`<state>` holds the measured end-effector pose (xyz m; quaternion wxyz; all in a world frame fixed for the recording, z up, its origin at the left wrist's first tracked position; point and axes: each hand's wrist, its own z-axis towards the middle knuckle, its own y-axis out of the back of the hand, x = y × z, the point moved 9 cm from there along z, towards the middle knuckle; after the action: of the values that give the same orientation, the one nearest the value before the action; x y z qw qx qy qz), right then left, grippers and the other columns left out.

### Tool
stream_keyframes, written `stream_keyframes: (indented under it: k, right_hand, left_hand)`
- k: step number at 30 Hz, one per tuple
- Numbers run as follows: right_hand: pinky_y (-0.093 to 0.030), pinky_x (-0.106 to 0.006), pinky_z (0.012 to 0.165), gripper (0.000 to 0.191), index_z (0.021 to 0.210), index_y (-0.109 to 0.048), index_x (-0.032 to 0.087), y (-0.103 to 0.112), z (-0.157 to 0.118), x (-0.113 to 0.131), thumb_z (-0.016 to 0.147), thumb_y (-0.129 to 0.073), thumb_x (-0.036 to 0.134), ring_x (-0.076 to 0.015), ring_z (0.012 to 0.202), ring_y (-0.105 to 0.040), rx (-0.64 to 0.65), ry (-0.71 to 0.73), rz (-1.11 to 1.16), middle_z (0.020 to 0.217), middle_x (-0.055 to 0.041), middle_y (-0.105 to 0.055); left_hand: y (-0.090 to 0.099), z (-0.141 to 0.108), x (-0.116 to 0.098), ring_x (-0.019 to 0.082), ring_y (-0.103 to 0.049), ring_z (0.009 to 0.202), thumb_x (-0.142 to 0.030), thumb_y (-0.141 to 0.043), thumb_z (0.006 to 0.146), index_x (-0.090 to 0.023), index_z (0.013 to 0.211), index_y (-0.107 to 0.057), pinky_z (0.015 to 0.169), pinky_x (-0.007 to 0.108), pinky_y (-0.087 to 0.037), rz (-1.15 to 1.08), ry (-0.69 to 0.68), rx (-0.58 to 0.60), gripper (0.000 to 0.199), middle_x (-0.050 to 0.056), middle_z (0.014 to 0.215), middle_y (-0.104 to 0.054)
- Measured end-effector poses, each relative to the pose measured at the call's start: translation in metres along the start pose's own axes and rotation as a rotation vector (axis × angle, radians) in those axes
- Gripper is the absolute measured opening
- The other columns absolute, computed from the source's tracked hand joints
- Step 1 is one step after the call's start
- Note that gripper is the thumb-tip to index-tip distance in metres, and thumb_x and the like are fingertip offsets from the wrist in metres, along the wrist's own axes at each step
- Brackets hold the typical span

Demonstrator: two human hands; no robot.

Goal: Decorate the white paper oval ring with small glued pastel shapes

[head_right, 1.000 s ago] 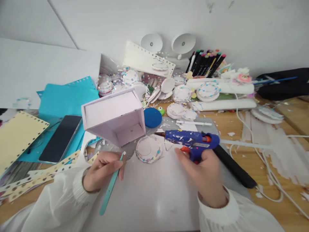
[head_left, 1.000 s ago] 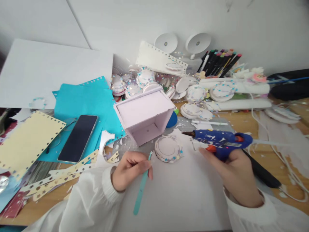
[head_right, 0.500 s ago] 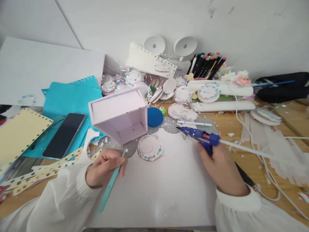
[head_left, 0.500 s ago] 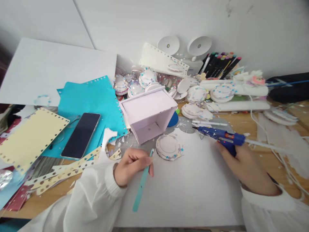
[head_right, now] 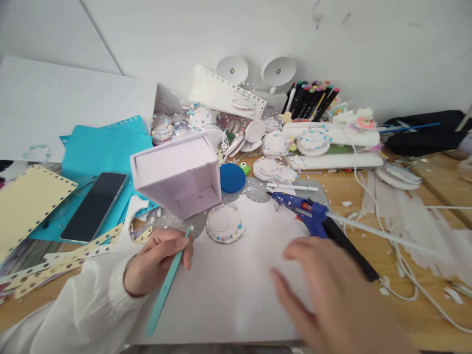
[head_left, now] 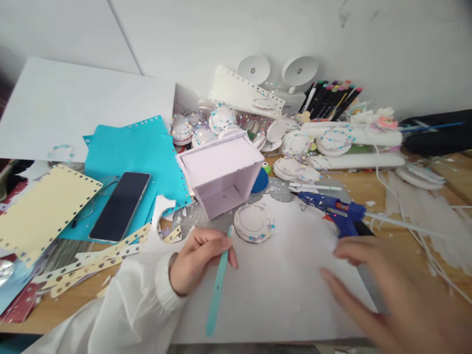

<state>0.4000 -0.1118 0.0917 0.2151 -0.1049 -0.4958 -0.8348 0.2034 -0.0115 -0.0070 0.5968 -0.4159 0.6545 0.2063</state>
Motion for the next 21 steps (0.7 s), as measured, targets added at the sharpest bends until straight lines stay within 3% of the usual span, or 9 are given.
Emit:
stream_keyframes:
  k: [1,3,5,8,11,15,18,21]
  right_hand:
    - [-0.039,-0.033,0.058,0.014,0.08,-0.058,0.02,-0.013,0.006,0.03,0.08,-0.065,0.033,-0.0197,0.066,-0.055,0.056,0.175,0.009,0.073,-0.0044,-0.062]
    - [-0.035,-0.033,0.051,0.017,0.068,-0.049,0.021,-0.036,0.014,0.074,0.081,-0.06,0.021,-0.0168,0.056,-0.048,0.103,0.422,0.013,0.062,-0.0008,-0.056]
    - [-0.034,-0.034,0.049,0.009,0.074,-0.054,0.019,-0.049,0.016,0.105,0.079,-0.057,0.013,-0.0169,0.054,-0.046,0.035,0.645,0.006,0.062,-0.0013,-0.057]
    - [-0.032,-0.032,0.046,0.016,0.07,-0.055,0.018,-0.062,0.018,0.117,0.079,-0.048,0.007,-0.0163,0.051,-0.042,-0.079,0.818,0.005,0.053,0.0003,-0.051]
    - [-0.032,-0.03,0.045,0.023,0.066,-0.053,0.02,-0.063,0.018,0.11,0.078,-0.044,0.003,-0.0159,0.049,-0.039,-0.189,0.887,0.005,0.049,0.0007,-0.046]
    - [-0.031,-0.029,0.044,0.029,0.059,-0.042,0.023,-0.058,0.02,0.091,0.078,-0.04,0.0,-0.015,0.048,-0.035,-0.21,0.86,0.084,0.049,0.002,-0.042]
    - [-0.028,-0.028,0.043,0.032,0.061,-0.031,0.023,-0.043,0.033,0.059,0.077,-0.045,-0.001,-0.013,0.047,-0.033,-0.259,0.588,0.391,0.051,0.0047,-0.036]
    - [-0.025,-0.026,0.042,0.03,0.068,-0.028,0.024,-0.036,0.04,0.02,0.082,-0.045,0.004,-0.0111,0.046,-0.032,-0.411,0.253,0.651,0.057,0.0064,-0.03]
  left_hand:
    - [-0.004,-0.001,-0.002,0.008,-0.024,0.04,-0.036,-0.057,0.082,-0.014,0.056,-0.071,0.046,0.029,-0.015,0.009,0.002,-0.014,0.038,-0.004,0.038,-0.028]
    - [-0.011,-0.004,-0.007,0.008,-0.025,0.042,-0.034,-0.056,0.084,-0.013,0.059,-0.072,0.046,0.028,-0.018,0.037,0.01,-0.041,0.036,-0.004,0.039,-0.029]
    - [-0.019,-0.006,-0.011,0.008,-0.026,0.044,-0.034,-0.055,0.084,-0.013,0.056,-0.067,0.046,0.027,-0.02,0.081,0.025,-0.069,0.037,-0.005,0.042,-0.029]
    - [-0.026,-0.008,-0.018,0.008,-0.027,0.047,-0.033,-0.054,0.082,-0.015,0.046,-0.048,0.046,0.024,-0.023,0.201,0.036,-0.122,0.041,-0.005,0.046,-0.03]
    - [-0.029,-0.006,-0.021,0.008,-0.028,0.049,-0.034,-0.051,0.082,-0.016,0.046,-0.038,0.047,0.024,-0.024,0.329,0.047,-0.149,0.042,-0.004,0.047,-0.032]
    - [-0.025,0.001,-0.026,0.009,-0.033,0.047,-0.04,-0.042,0.088,-0.016,0.048,-0.043,0.048,0.024,-0.026,0.595,0.016,-0.137,0.047,-0.004,0.045,-0.035]
    - [-0.009,0.004,-0.044,0.01,-0.034,0.047,-0.042,-0.04,0.09,-0.017,0.05,-0.043,0.05,0.025,-0.025,0.927,-0.112,-0.291,0.048,-0.003,0.046,-0.036]
    - [0.0,0.012,-0.045,0.01,-0.032,0.048,-0.042,-0.04,0.09,-0.018,0.054,-0.04,0.05,0.026,-0.021,1.112,-0.097,-0.354,0.043,-0.003,0.048,-0.037]
